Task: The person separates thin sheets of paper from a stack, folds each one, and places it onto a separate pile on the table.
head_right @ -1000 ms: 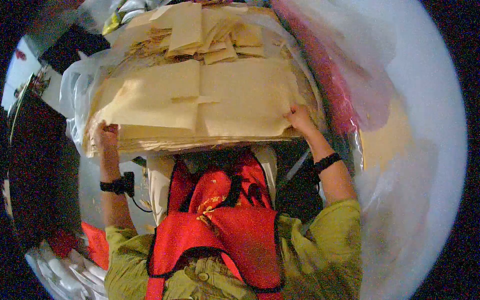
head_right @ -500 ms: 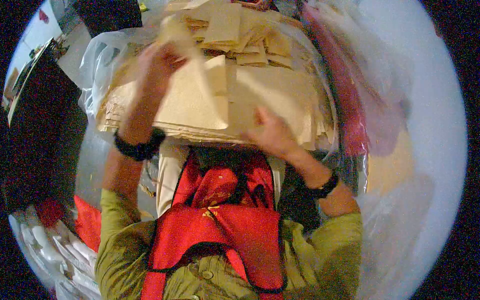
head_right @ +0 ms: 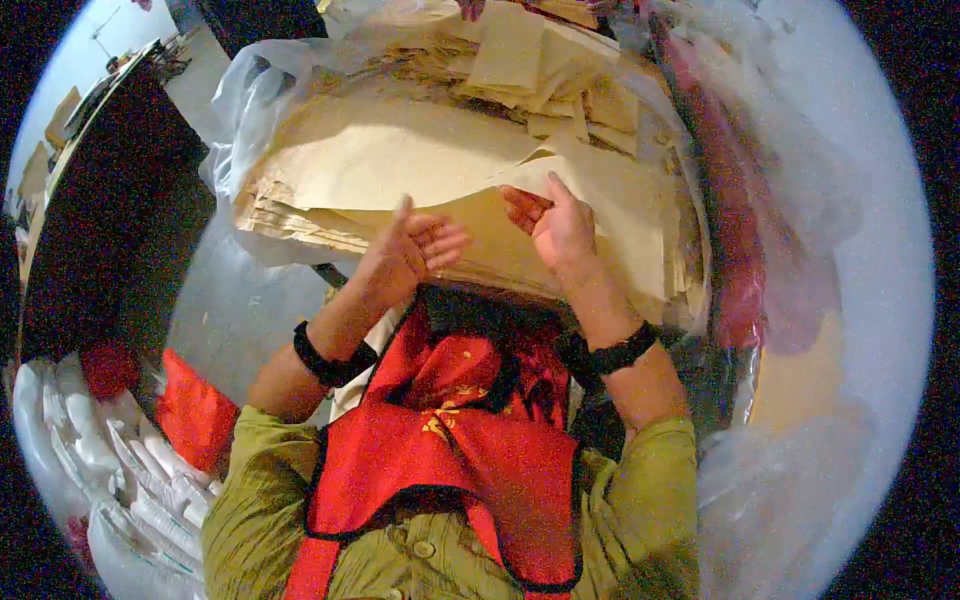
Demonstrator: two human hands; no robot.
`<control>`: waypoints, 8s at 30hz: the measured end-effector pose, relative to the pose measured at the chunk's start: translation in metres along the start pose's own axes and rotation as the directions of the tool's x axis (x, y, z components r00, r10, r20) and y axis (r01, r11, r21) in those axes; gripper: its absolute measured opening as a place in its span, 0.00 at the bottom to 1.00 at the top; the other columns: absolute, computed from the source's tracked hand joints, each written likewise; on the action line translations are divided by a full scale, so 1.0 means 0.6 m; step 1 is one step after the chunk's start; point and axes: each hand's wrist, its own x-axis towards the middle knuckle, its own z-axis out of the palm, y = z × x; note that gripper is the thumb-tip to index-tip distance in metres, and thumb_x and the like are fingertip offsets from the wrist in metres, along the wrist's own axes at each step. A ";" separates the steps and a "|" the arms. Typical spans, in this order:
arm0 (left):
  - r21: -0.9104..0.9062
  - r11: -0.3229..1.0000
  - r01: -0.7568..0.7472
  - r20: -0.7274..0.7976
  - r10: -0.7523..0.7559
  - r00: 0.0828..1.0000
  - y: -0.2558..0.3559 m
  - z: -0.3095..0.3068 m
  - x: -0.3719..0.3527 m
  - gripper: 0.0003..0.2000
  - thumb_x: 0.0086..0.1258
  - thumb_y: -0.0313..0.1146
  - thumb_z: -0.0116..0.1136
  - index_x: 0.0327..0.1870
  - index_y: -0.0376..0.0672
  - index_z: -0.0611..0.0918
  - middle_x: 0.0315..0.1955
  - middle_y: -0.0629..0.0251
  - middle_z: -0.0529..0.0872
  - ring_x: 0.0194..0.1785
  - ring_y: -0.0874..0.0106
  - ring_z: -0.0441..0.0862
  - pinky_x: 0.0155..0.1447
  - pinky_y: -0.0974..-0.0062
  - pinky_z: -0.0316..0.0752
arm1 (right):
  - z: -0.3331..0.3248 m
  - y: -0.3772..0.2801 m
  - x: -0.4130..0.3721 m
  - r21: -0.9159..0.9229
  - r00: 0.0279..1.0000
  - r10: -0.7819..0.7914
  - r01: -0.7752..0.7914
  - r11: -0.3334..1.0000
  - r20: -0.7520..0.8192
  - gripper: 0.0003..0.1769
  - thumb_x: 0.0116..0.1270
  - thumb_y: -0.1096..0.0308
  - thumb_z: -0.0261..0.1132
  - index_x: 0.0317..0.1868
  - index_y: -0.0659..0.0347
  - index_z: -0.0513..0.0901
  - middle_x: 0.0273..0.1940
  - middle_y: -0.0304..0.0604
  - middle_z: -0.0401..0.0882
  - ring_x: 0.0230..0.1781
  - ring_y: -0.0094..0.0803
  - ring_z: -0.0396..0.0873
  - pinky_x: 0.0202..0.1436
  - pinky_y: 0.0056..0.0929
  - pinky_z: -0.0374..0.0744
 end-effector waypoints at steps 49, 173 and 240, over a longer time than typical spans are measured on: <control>0.859 -0.506 0.074 0.359 0.701 0.616 0.109 -0.144 0.067 0.25 0.55 0.47 0.56 0.43 0.31 0.75 0.45 0.51 0.73 0.49 0.58 0.70 0.54 0.64 0.63 | 0.152 -0.108 0.129 -0.785 0.698 -0.360 0.567 -0.249 0.619 0.10 0.51 0.68 0.54 0.33 0.55 0.81 0.26 0.57 0.76 0.28 0.48 0.77 0.33 0.38 0.75; 0.717 -0.616 -0.327 0.632 0.377 0.677 0.014 -0.064 -0.003 0.22 0.50 0.21 0.47 0.49 0.48 0.75 0.57 0.55 0.66 0.63 0.55 0.58 0.62 0.60 0.57 | -0.055 0.080 0.011 -0.544 0.581 -0.080 0.695 -0.470 0.810 0.25 0.53 0.55 0.61 0.49 0.59 0.71 0.55 0.53 0.64 0.57 0.49 0.62 0.57 0.44 0.62; 0.665 0.728 -0.168 -0.190 0.383 0.904 -0.001 0.014 0.203 0.19 0.52 0.26 0.59 0.47 0.31 0.72 0.33 0.55 0.79 0.36 0.64 0.78 0.40 0.69 0.74 | -0.096 0.057 0.070 -0.819 0.751 -0.329 0.542 -0.189 0.573 0.28 0.61 0.62 0.53 0.58 0.69 0.61 0.59 0.55 0.61 0.58 0.44 0.64 0.59 0.37 0.63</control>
